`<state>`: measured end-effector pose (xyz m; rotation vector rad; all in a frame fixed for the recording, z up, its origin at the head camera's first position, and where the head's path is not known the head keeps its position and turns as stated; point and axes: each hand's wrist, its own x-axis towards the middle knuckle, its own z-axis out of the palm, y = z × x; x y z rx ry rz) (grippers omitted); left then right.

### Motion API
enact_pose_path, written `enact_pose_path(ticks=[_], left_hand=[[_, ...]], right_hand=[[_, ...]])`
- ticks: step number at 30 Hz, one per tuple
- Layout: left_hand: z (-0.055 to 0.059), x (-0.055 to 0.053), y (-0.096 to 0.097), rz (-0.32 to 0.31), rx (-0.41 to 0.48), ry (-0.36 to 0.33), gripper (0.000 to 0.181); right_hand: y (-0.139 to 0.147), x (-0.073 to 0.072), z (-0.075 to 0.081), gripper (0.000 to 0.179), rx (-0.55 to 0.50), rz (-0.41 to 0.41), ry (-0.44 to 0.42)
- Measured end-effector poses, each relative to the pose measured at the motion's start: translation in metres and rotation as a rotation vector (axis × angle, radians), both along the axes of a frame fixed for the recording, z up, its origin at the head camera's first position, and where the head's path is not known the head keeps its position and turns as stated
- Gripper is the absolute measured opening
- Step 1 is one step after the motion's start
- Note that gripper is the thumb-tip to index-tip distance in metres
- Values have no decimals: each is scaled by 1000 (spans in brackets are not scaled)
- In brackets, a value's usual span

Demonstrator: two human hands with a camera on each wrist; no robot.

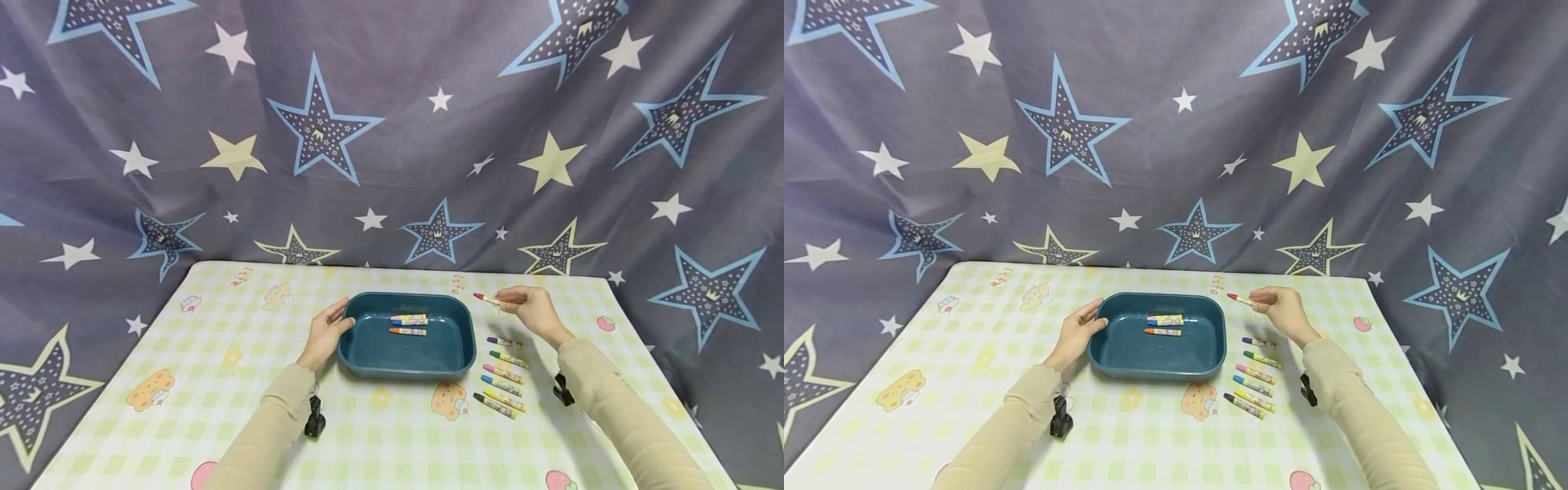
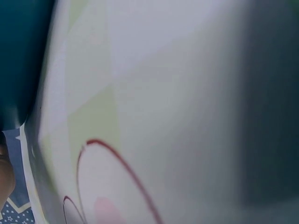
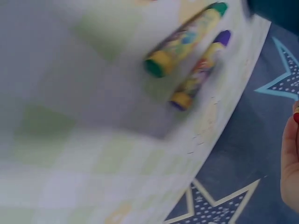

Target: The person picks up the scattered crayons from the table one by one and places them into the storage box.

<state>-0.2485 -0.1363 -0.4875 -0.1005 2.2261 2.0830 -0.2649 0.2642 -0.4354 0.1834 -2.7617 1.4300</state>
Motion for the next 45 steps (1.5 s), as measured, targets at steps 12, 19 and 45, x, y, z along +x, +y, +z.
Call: enact_pose_path(ticks=[12,19,45], left_hand=[[0,0,-2,1,20,-24,53],[-10,-3,-1,10,0,7,52],[-10,-3,-1,22,-5,34,52]], right_hand=[[-45,-8,11,26,-37,43,21],[-77,-7,6,26,-101,94,8],[-150,-11,-41,23,-121,32,-58]])
